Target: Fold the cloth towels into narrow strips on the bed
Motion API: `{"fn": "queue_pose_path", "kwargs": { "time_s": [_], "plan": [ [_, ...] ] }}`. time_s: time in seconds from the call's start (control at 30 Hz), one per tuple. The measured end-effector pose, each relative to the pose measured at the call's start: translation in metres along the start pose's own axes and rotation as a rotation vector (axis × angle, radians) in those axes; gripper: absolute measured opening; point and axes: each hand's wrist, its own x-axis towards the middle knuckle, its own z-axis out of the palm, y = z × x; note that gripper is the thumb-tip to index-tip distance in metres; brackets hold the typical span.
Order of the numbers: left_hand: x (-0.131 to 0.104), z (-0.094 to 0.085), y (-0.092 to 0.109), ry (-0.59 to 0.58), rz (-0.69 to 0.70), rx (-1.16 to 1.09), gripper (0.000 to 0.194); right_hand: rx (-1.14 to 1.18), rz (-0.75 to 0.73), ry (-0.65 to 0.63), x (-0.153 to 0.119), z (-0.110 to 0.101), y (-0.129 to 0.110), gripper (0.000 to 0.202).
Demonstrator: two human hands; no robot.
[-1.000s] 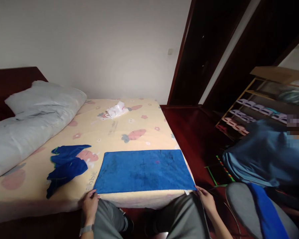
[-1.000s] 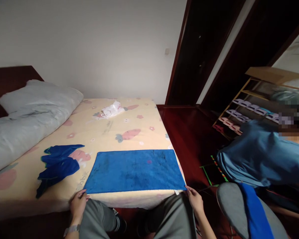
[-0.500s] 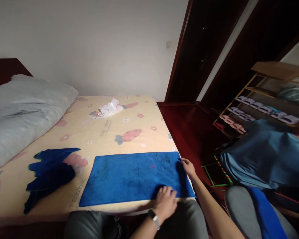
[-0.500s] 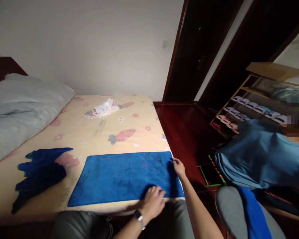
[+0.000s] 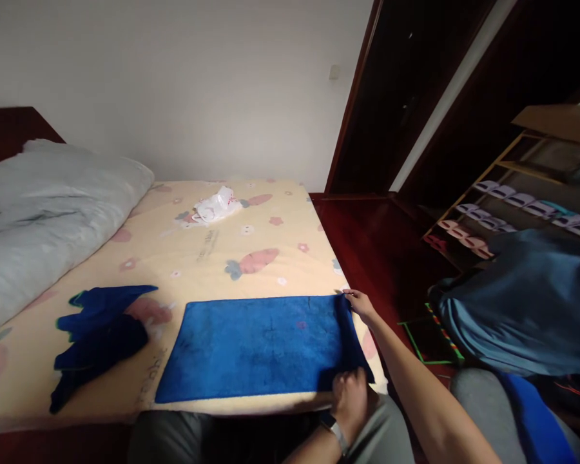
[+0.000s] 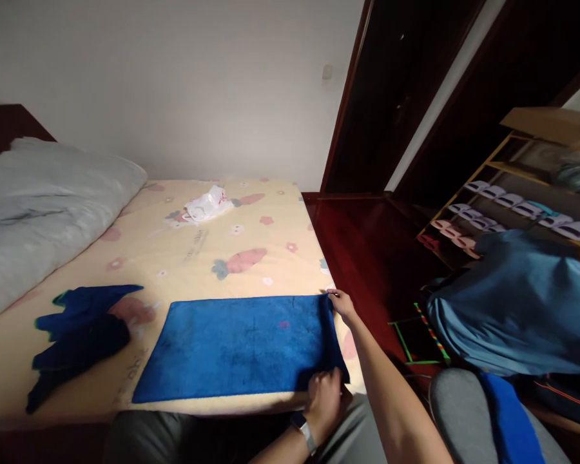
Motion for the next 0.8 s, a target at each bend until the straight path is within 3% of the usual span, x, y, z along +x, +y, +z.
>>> {"fn": "queue_pose_path", "kwargs": {
  "time_s": [0.1, 0.17, 0.23, 0.3, 0.43, 0.47, 0.57, 0.67, 0.8],
  "plan": [
    [-0.030, -0.036, -0.015, 0.242, -0.255, -0.130, 0.022, 0.048, -0.031, -0.123, -0.007, 0.022, -0.032, 0.034],
    [-0.053, -0.066, -0.036, 0.322, -0.352, -0.365, 0.025, 0.056, -0.087, -0.255, -0.014, 0.051, -0.057, 0.030],
    [-0.081, -0.099, -0.066, 0.394, -0.429, -0.587, 0.037, 0.039, -0.155, -0.397, -0.022, 0.094, -0.082, 0.025],
    [-0.112, -0.133, -0.101, 0.484, -0.491, -0.655, 0.051, 0.001, -0.221, -0.511, -0.034, 0.146, -0.106, 0.020],
    [-0.179, -0.191, -0.174, 0.700, -0.638, -0.520, 0.059, -0.150, -0.435, -0.634, -0.068, 0.261, -0.146, 0.017],
    [-0.194, -0.204, -0.190, 0.753, -0.667, -0.457, 0.058, -0.293, -0.602, -0.640, -0.078, 0.288, -0.155, 0.017],
    [-0.232, -0.236, -0.236, 0.852, -0.704, -0.181, 0.050, -0.422, -0.724, -0.663, -0.102, 0.360, -0.173, 0.017],
    [-0.258, -0.256, -0.270, 0.866, -0.711, 0.065, 0.034, -0.487, -0.740, -0.662, -0.116, 0.416, -0.178, 0.019],
    [-0.270, -0.260, -0.294, 0.915, -0.806, 0.246, 0.027, -0.571, -0.716, -0.687, -0.120, 0.464, -0.169, 0.019]
  ]
}}
